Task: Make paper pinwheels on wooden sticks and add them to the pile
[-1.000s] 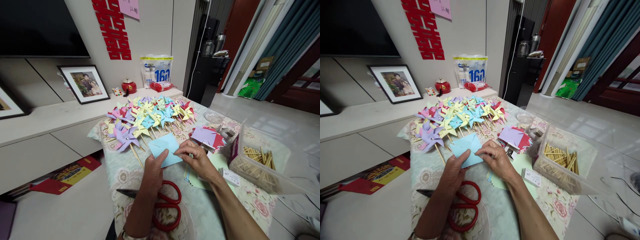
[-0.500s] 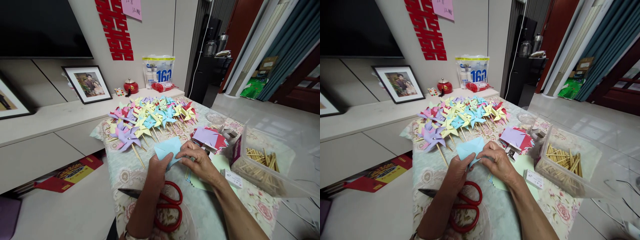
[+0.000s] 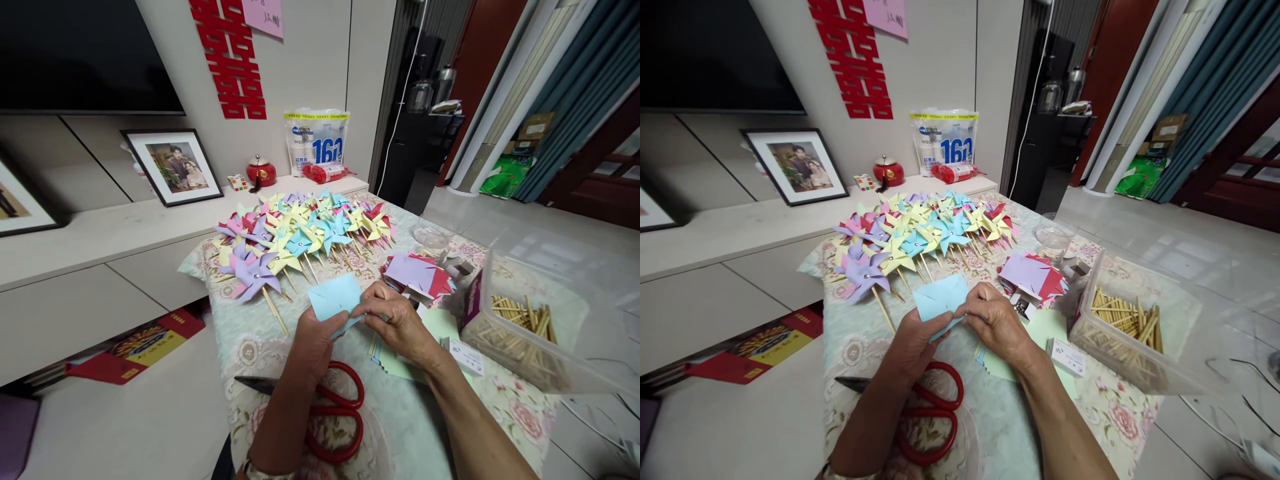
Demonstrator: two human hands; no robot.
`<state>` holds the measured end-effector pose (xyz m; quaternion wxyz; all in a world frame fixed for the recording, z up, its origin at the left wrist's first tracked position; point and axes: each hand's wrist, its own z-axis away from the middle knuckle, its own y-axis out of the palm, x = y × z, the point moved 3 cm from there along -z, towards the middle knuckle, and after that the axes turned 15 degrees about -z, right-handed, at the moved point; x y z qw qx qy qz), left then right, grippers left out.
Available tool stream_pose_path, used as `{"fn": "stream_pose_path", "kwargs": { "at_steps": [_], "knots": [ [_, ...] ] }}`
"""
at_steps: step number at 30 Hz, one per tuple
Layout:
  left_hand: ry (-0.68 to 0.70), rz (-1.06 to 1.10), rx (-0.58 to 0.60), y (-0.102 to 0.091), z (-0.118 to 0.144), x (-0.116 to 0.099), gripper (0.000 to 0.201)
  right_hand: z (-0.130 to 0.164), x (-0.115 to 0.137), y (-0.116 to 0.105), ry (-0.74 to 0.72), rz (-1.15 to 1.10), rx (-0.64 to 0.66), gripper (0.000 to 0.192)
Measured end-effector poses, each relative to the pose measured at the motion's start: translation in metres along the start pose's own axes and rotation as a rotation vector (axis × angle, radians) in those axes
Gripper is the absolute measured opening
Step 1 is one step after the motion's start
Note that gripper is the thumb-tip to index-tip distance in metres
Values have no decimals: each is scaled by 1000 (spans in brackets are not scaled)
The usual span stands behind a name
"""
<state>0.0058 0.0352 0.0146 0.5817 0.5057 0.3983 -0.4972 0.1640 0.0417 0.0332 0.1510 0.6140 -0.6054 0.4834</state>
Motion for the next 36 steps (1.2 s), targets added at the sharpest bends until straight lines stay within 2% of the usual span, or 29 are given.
{"fn": "stream_pose_path", "kwargs": {
  "at_steps": [2,7,14,19,24,29,36],
  "knots": [
    [-63,25,-42,-1,-5,12,38,0,-1,0,14,-24,18,19],
    [-42,9,-69,-3,-10,22,47,-1,-1,-1,98,-96,40,16],
    [-23,-80,-95,-2,-8,20,37,-2,-1,0,184,-103,-29,13],
    [2,-118,-45,2,-2,7,28,-2,-4,4,248,-79,-110,10],
    [-10,-212,-67,2,-1,2,14,-2,-8,7,274,-46,-149,13],
    [-29,-242,-89,3,-3,6,13,-2,-8,7,277,-20,-169,15],
    [-9,-268,-71,4,1,0,10,-1,-9,8,293,-15,-163,14]
  ]
}}
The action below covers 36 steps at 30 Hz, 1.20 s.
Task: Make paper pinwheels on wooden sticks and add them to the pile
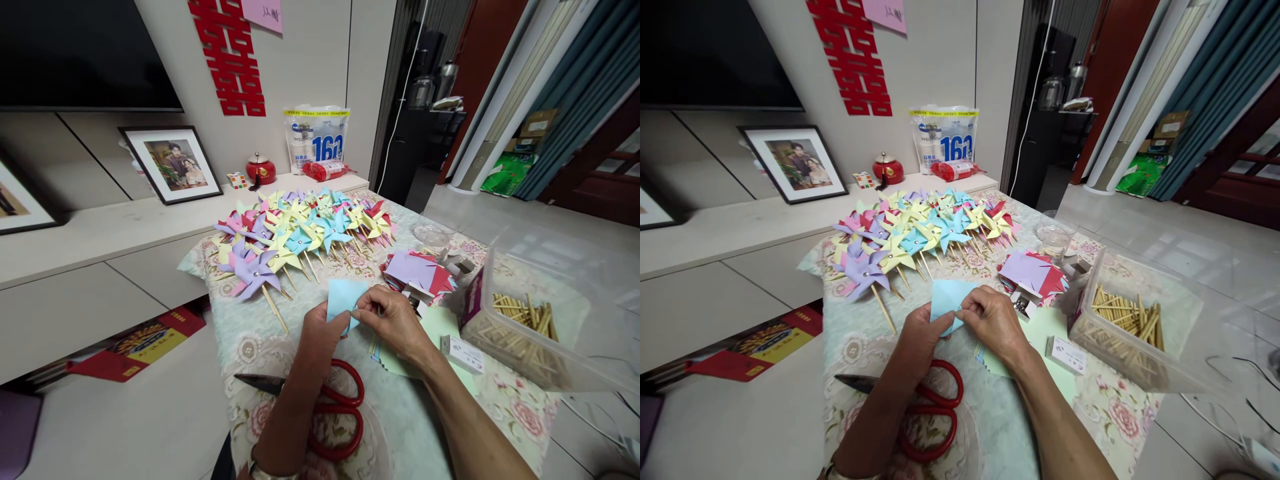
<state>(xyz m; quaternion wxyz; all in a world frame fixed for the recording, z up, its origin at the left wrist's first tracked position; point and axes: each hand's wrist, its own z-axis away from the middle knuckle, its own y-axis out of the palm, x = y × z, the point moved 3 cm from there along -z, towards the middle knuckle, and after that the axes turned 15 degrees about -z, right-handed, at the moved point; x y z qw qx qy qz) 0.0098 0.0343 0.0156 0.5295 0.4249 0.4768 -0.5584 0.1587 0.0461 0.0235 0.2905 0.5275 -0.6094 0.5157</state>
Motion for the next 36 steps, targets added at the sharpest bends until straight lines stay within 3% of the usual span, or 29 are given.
{"fn": "stream_pose_path", "kwargs": {
  "at_steps": [12,22,36],
  "knots": [
    [13,-19,76,4,-7,18,12,0,-4,-1,85,0,1,14],
    [68,-144,90,6,-4,13,29,-1,-5,-3,124,30,3,12],
    [103,-172,151,2,-9,18,20,0,-15,-3,317,-114,-11,15]
  ]
}}
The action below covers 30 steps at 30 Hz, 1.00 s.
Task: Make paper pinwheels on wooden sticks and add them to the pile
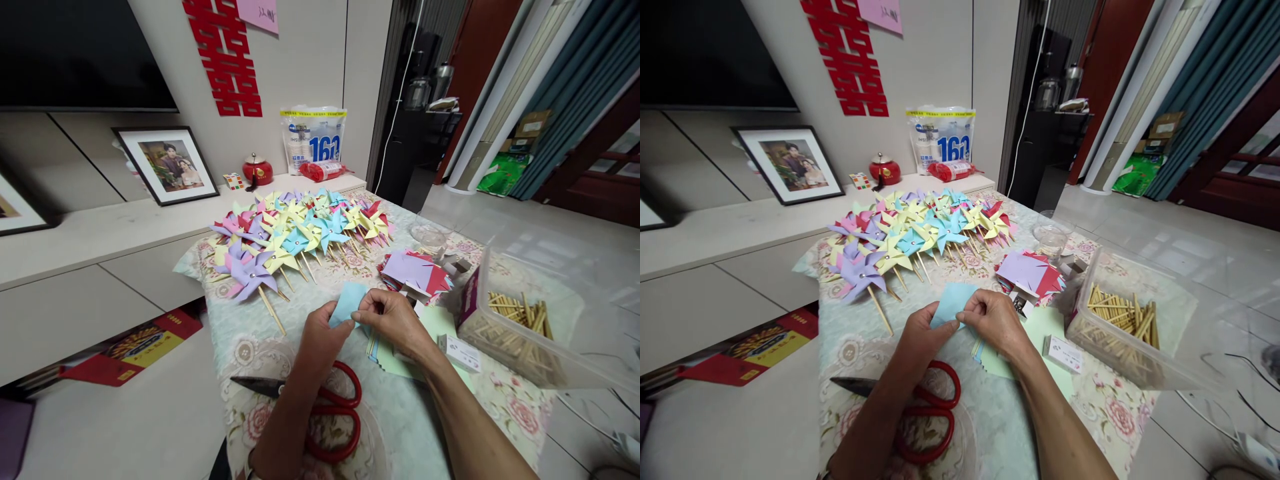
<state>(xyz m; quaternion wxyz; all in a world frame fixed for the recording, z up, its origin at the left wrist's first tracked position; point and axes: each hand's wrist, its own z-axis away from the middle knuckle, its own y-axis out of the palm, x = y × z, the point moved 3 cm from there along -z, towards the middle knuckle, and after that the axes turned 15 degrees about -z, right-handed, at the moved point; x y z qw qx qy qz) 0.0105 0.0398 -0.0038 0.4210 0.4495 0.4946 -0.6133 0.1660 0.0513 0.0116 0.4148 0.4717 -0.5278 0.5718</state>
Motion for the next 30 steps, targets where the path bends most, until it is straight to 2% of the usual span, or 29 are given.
{"fn": "stream_pose_path", "kwargs": {
  "at_steps": [4,7,9,11,13,16,19,24,30],
  "knots": [
    [-44,12,-52,0,-1,7,22,2,3,-3,-24,-60,-17,20],
    [-103,63,-74,0,-2,10,28,3,11,-12,-149,-152,-184,25],
    [-116,85,-51,1,-2,9,29,4,14,-18,-213,-159,-251,36],
    [-109,80,-10,1,0,7,28,4,16,-21,-202,-149,-206,50],
    [-102,83,33,1,2,4,32,5,15,-21,-153,-139,-106,62],
    [-102,117,106,1,5,1,40,6,16,-20,-92,-68,6,69],
    [-96,114,156,1,7,-2,43,8,17,-20,-41,-22,70,72],
    [-92,87,189,2,7,-6,43,10,16,-18,24,-146,174,77],
    [-51,98,204,3,9,-11,35,11,19,-16,46,-225,172,72]
  ]
}}
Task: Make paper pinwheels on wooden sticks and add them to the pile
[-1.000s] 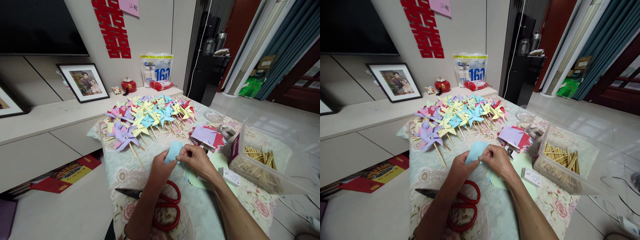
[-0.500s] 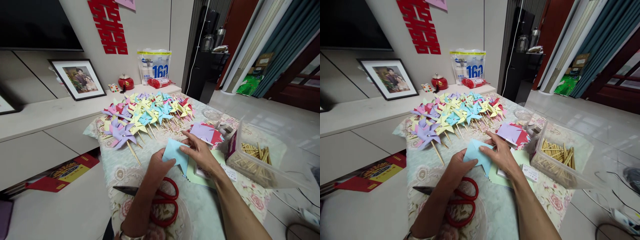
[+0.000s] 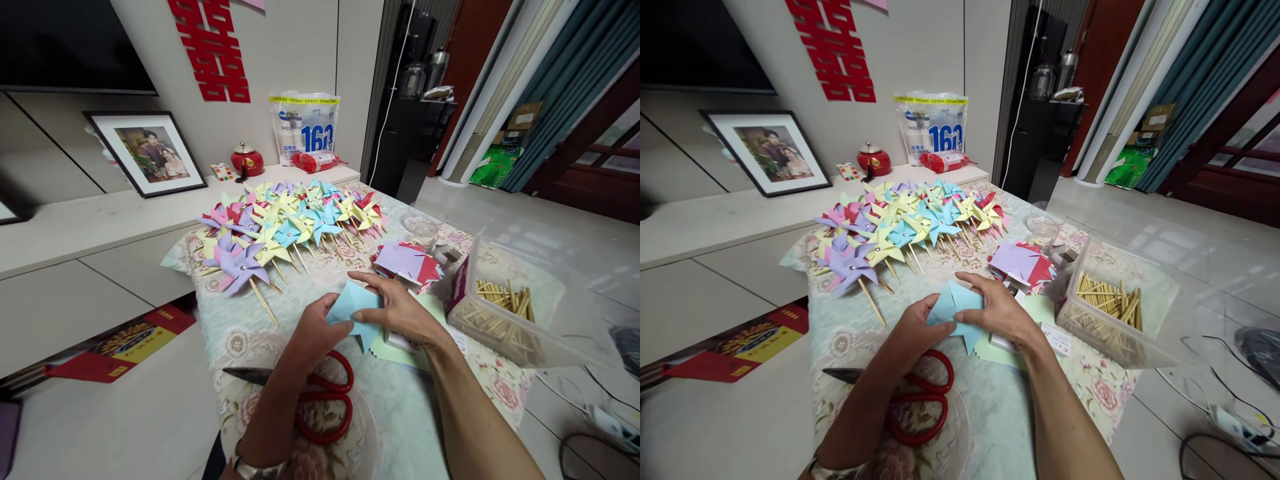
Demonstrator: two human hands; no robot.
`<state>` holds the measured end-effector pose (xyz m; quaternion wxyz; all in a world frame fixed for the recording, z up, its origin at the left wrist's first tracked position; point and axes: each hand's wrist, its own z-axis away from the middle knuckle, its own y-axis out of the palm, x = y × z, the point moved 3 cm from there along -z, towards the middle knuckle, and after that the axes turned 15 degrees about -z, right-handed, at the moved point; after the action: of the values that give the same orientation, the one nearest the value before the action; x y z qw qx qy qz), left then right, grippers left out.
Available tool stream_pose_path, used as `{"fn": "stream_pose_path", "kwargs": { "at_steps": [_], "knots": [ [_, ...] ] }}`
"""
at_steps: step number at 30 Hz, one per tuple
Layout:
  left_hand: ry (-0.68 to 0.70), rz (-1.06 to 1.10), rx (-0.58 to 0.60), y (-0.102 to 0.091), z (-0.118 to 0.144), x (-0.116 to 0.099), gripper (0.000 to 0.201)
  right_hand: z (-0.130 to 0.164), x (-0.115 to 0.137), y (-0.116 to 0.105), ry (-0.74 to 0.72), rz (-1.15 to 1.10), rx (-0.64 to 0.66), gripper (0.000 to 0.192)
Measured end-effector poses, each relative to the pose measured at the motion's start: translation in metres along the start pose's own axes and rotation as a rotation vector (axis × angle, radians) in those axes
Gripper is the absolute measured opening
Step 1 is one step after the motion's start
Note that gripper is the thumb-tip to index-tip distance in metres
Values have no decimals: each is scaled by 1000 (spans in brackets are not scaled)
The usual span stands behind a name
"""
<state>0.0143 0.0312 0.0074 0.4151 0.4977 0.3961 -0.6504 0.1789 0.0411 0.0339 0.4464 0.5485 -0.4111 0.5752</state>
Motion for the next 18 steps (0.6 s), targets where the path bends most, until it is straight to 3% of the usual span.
{"fn": "stream_pose_path", "kwargs": {
  "at_steps": [5,11,18],
  "knots": [
    [-24,79,-82,-4,2,-2,42,-3,-2,1,-43,-119,-136,69],
    [55,313,-138,0,-6,3,49,-10,-12,9,-96,-488,-332,68],
    [40,387,-239,3,-9,9,54,-12,-17,25,-129,-582,-364,64]
  ]
}}
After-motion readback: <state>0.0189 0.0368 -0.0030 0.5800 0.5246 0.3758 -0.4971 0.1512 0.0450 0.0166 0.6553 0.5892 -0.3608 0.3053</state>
